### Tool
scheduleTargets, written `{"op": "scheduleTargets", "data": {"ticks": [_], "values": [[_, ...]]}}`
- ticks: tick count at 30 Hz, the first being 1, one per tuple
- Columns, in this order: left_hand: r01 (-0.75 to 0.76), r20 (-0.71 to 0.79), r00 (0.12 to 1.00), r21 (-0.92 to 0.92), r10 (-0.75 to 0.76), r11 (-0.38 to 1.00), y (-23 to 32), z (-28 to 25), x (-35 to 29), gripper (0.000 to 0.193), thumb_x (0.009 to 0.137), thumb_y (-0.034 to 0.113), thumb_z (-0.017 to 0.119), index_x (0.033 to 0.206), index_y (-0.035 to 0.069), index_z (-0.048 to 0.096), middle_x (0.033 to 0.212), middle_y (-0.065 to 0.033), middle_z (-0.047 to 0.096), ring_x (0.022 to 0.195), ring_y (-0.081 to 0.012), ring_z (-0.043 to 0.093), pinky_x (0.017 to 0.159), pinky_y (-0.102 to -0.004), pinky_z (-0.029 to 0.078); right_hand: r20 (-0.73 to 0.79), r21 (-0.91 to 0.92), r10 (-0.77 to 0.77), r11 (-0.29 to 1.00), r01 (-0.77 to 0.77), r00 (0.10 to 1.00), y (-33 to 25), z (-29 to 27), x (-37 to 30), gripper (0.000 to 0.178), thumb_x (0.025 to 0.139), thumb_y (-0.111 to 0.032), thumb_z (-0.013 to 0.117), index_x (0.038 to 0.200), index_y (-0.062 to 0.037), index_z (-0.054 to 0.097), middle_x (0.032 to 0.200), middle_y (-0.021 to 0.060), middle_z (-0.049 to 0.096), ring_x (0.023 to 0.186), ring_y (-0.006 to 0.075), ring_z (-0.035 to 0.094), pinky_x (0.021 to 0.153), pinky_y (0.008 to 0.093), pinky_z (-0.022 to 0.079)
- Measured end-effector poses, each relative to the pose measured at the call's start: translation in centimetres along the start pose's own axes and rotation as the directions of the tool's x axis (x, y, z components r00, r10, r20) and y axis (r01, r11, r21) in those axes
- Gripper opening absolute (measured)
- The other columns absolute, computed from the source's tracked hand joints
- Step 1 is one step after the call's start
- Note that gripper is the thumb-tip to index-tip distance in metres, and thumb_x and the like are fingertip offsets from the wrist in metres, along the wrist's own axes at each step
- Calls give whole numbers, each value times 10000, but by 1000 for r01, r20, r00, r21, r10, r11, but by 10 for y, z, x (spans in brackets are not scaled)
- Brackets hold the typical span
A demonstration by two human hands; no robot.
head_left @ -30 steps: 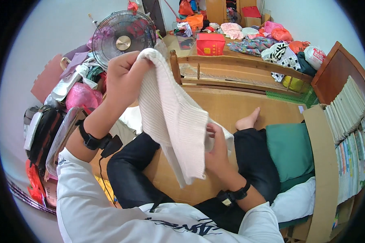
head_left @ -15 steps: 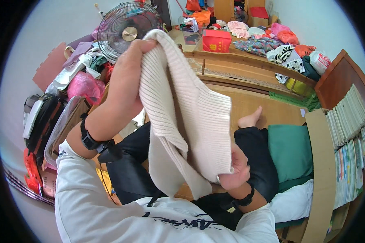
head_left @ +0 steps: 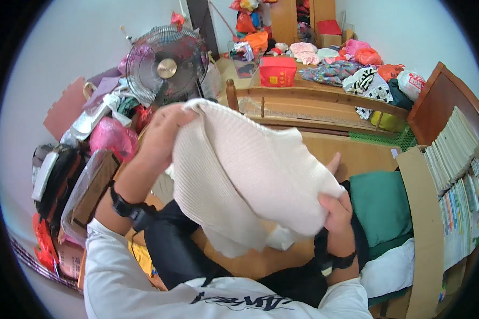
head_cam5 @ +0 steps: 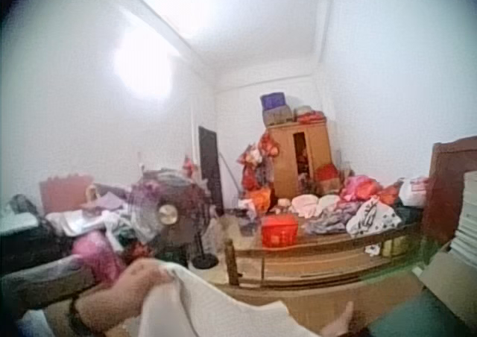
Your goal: Fold various items of clothing including pants, a sweatshirt, a polo shirt, and a sweater.
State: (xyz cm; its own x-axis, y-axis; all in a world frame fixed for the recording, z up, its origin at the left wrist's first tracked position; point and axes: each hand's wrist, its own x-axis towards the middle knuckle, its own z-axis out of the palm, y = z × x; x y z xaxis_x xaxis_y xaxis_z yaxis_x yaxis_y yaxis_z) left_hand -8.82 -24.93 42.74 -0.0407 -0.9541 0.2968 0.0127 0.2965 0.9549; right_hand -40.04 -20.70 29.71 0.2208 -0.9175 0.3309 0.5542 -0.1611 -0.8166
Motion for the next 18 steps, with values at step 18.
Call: {"op": "scheduleTargets", "data": {"ticks": [18], "values": [[-589, 630, 718, 321, 297, 741, -79, 123, -55, 648, 753, 130, 670, 1294, 34, 326, 1186, -145, 482, 1112, -235, 487, 936, -341, 380, 164, -630, -266, 713, 308, 950, 28, 12, -4, 368, 906, -297, 509, 1099, 15, 541, 1099, 175, 553, 998, 285, 535, 869, 363, 405]]}}
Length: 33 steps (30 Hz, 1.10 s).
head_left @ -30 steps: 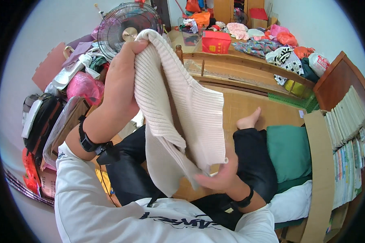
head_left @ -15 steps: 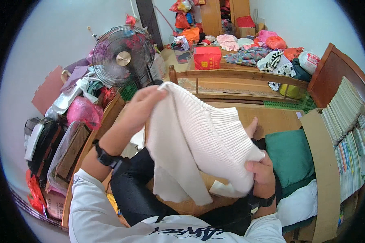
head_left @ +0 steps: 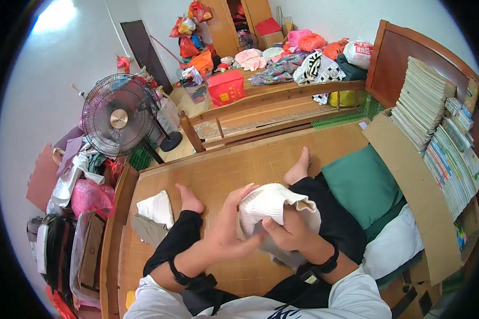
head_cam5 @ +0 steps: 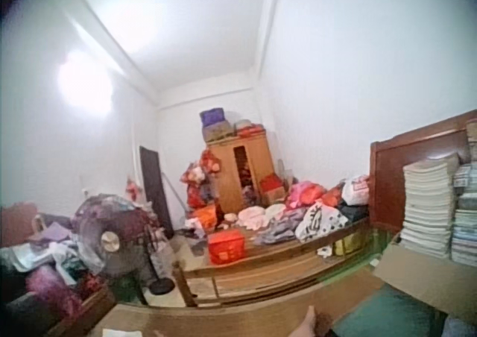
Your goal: Fold various items of clothing including pants, a sweatshirt, a polo shirt, and a sweater.
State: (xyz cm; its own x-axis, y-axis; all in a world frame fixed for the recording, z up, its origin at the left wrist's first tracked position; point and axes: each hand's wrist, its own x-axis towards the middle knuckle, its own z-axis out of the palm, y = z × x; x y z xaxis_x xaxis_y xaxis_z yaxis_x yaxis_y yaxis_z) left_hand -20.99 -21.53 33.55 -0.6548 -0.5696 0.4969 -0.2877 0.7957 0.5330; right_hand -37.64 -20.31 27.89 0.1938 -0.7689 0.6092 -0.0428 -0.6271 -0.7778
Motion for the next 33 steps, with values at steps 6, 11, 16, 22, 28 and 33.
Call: {"op": "scheduleTargets", "data": {"ticks": [6, 11, 16, 22, 28, 33], "values": [[47, -407, 909, -114, -89, 992, -16, 16, -23, 350, 760, -103, 475, 1101, -26, 482, 1015, -129, 582, 967, -193, 568, 829, -281, 445, 195, -406, -145, 889, 214, 970, -11, 9, 2, 389, 869, -312, 544, 1105, -3, 565, 1023, 174, 593, 942, 340, 561, 855, 390, 427], [-96, -581, 812, -228, -56, 969, -26, 14, -41, 168, 833, -29, 534, 995, -8, 492, 877, -102, 608, 794, -145, 595, 716, -263, 481, -168, -371, -428, 862, 345, 888, 12, 11, -9, 365, 656, -154, 715, 997, -44, 642, 942, 156, 630, 867, 326, 602, 921, 384, 383], [-216, -707, 698, -53, 116, 975, -20, -13, -49, 165, 809, 33, 612, 916, 24, 487, 744, -67, 560, 688, -159, 531, 1065, -510, 115, -452, -386, -425, 886, 258, 784, 29, 6, 7, 516, 638, -129, 709, 1089, -13, 486, 1014, 124, 526, 814, 193, 510, 895, 344, 359], [-76, -685, 704, 191, 188, 979, -8, -49, -55, 115, 794, -40, 561, 906, -24, 582, 725, -111, 613, 637, -158, 581, 1001, -455, 327, 117, 214, 220, 947, -241, 968, 36, 20, -4, 109, 784, -43, 580, 875, -6, 627, 756, 21, 622, 713, 73, 540, 641, 227, 435], [81, -636, 728, 448, 254, 890, -6, -103, -56, 283, 647, -78, 544, 913, -8, 608, 764, -140, 613, 655, -251, 604, 573, -282, 460, -164, 18, 169, 986, -168, 972, 16, 35, 13, 92, 802, -38, 584, 877, -2, 622, 755, 37, 623, 695, 87, 549, 617, 229, 435], [117, -562, 728, 666, 393, 736, -20, -155, -59, 354, 590, -69, 533, 907, 63, 618, 753, -111, 608, 625, -277, 590, 553, -342, 460, -293, -530, -445, 812, 243, 846, -22, -19, 59, 89, 711, -51, 650, 773, -17, 595, 648, 98, 544, 578, 229, 532, 531, 309, 417]]}}
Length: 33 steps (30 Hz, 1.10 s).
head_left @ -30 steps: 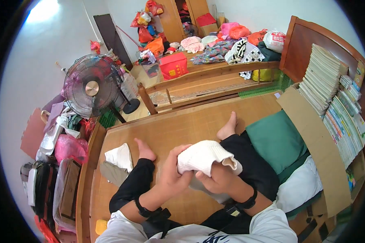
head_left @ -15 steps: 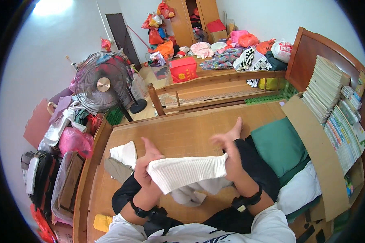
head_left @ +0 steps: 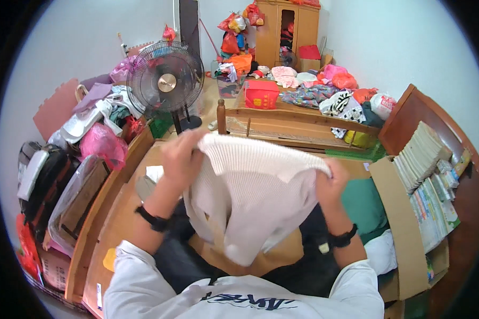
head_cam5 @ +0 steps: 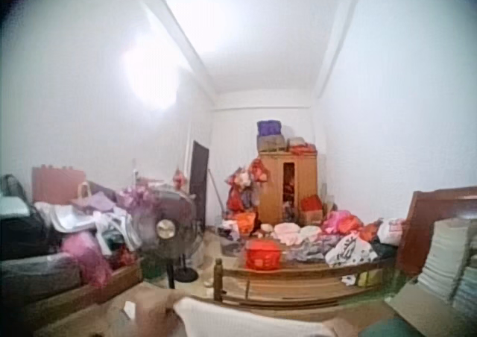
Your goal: Fold various items of clothing including pants, a sweatshirt, a polo shirt, and a sweater.
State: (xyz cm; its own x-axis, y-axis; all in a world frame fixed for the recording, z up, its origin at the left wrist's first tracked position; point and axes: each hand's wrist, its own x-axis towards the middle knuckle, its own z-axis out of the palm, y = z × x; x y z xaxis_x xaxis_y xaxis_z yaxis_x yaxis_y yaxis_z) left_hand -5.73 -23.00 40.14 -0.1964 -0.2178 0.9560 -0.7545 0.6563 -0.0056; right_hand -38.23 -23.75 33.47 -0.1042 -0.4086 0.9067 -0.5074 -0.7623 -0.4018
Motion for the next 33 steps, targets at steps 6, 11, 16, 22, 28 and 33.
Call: {"op": "scheduleTargets", "data": {"ticks": [6, 11, 16, 22, 28, 33], "values": [[-146, 82, 988, 217, 131, 965, -21, -54, 34, 203, 689, 2, 584, 889, 36, 607, 775, -121, 630, 648, -289, 613, 570, -344, 480, 17, -280, -196, 940, 193, 980, -48, -28, 66, 130, 691, -79, 677, 712, -26, 560, 629, 133, 505, 546, 267, 518, 494, 321, 393], [13, 45, 999, 41, -15, 999, 19, -90, 52, 239, 686, -66, 544, 908, 21, 568, 772, -114, 556, 650, -279, 562, 585, -308, 452, 60, -341, -291, 893, 293, 955, -97, -60, 62, 104, 710, -41, 643, 716, -15, 543, 613, 79, 479, 542, 183, 490, 496, 273, 370], [75, 180, 981, 6, -75, 997, 40, -105, 52, 232, 680, -118, 524, 880, -3, 544, 772, -131, 515, 678, -289, 547, 609, -311, 448, 81, -346, -139, 925, 159, 987, -117, -82, 68, 91, 715, -26, 641, 711, -27, 551, 621, 32, 490, 559, 124, 469, 507, 239, 349], [204, 445, 882, -63, -156, 977, 8, -34, 24, 192, 737, -46, 562, 909, 36, 539, 823, -139, 535, 757, -327, 561, 639, -385, 447, 228, -332, -54, 934, 130, 972, -51, -56, 58, 135, 687, -24, 687, 701, -17, 554, 622, 49, 491, 559, 135, 473, 507, 248, 350], [150, 544, 821, 89, -174, 985, -102, 149, -68, 313, 783, 117, 595, 1084, 65, 526, 891, -160, 579, 888, -346, 563, 758, -401, 455, 337, -340, 37, 937, 85, 941, 130, 49, 10, 242, 729, -173, 700, 890, -34, 584, 822, 127, 563, 741, 287, 556, 626, 390, 438], [306, 638, 289, 645, -714, 700, -101, 197, -207, 511, 786, 333, 612, 1188, 44, 484, 1057, -185, 564, 1052, -337, 523, 879, -423, 424, 247, -808, 522, 577, -124, 816, 217, 62, -101, 593, 694, -288, 710, 1181, -58, 461, 1136, 178, 473, 1077, 360, 434, 885, 465, 369]]}}
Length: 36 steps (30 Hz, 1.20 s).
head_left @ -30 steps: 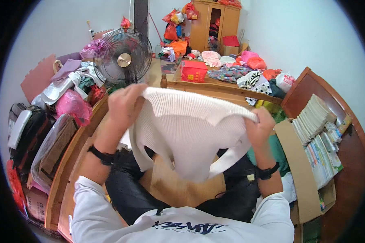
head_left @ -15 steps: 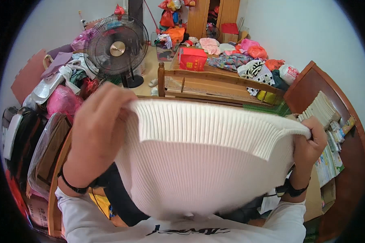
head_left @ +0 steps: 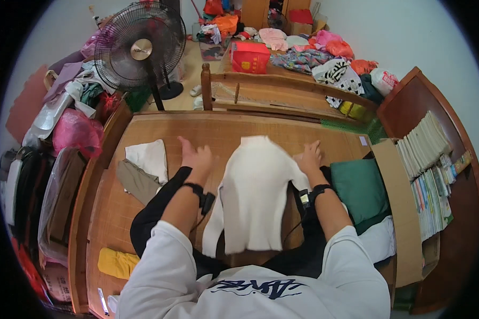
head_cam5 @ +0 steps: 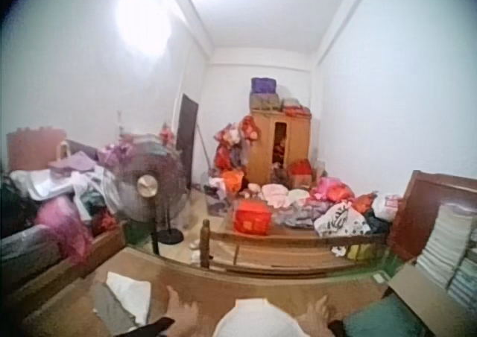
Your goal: Fold various items of clothing including pants, a sweatshirt, a polo shirt, and a sweater.
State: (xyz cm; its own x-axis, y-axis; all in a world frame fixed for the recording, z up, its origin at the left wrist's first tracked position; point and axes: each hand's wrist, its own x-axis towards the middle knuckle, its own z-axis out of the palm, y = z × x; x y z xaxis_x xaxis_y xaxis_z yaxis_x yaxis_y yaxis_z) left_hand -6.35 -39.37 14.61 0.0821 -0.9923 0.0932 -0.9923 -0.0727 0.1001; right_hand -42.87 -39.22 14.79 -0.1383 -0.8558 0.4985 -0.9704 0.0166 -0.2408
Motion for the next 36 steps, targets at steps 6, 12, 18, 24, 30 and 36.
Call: {"op": "scheduleTargets", "data": {"ticks": [6, 12, 18, 24, 30, 36], "values": [[237, 430, 889, -144, -155, 961, -31, 117, -100, 832, 690, 519, 668, 1288, 6, 400, 1267, -198, 472, 1131, -315, 502, 908, -412, 421, 470, -282, 158, 959, -22, 868, 43, 34, -85, 715, 583, -356, 756, 1157, -50, 459, 1102, 164, 480, 1079, 344, 420, 878, 475, 365], [316, 718, 684, -138, -125, 939, -40, 122, -139, 742, 719, 561, 632, 1148, -38, 549, 1152, -175, 574, 1053, -299, 564, 872, -399, 444, 493, -430, 358, 893, -136, 793, 62, -6, -84, 627, 559, -345, 788, 1035, -37, 520, 1049, 164, 585, 1005, 351, 548, 833, 433, 468], [587, 814, 576, -347, -76, 731, -76, 145, -129, 672, 716, 436, 692, 1106, -93, 550, 1002, -228, 620, 870, -311, 625, 735, -385, 503, 723, -359, 373, 922, -144, 582, 89, -58, -82, 678, 510, -400, 802, 966, 68, 621, 975, 247, 623, 865, 321, 633, 730, 385, 508], [348, 586, 808, -396, -58, 850, -105, 120, -104, 570, 670, 328, 738, 1046, -72, 586, 960, -223, 629, 864, -292, 629, 724, -368, 500, 719, -66, 409, 845, -530, 563, 133, -76, -99, 543, 602, -313, 760, 940, 89, 620, 858, 172, 652, 783, 289, 641, 709, 363, 507], [140, 40, 990, -456, -137, 879, -128, 9, -52, 426, 663, 261, 707, 990, 7, 608, 943, -204, 634, 898, -331, 610, 788, -377, 475, 784, -2, 449, 691, -722, 428, 158, -94, -91, 510, 680, -233, 722, 1030, 105, 566, 887, 176, 630, 763, 260, 614, 640, 361, 482], [25, -157, 986, -235, -63, 972, -160, -41, -21, 264, 702, 219, 676, 915, 80, 605, 930, -149, 614, 905, -327, 570, 771, -426, 442, 690, -41, 467, 788, -614, 553, 175, -84, -106, 477, 657, -258, 751, 944, 93, 601, 858, 146, 623, 740, 235, 599, 611, 348, 465]]}}
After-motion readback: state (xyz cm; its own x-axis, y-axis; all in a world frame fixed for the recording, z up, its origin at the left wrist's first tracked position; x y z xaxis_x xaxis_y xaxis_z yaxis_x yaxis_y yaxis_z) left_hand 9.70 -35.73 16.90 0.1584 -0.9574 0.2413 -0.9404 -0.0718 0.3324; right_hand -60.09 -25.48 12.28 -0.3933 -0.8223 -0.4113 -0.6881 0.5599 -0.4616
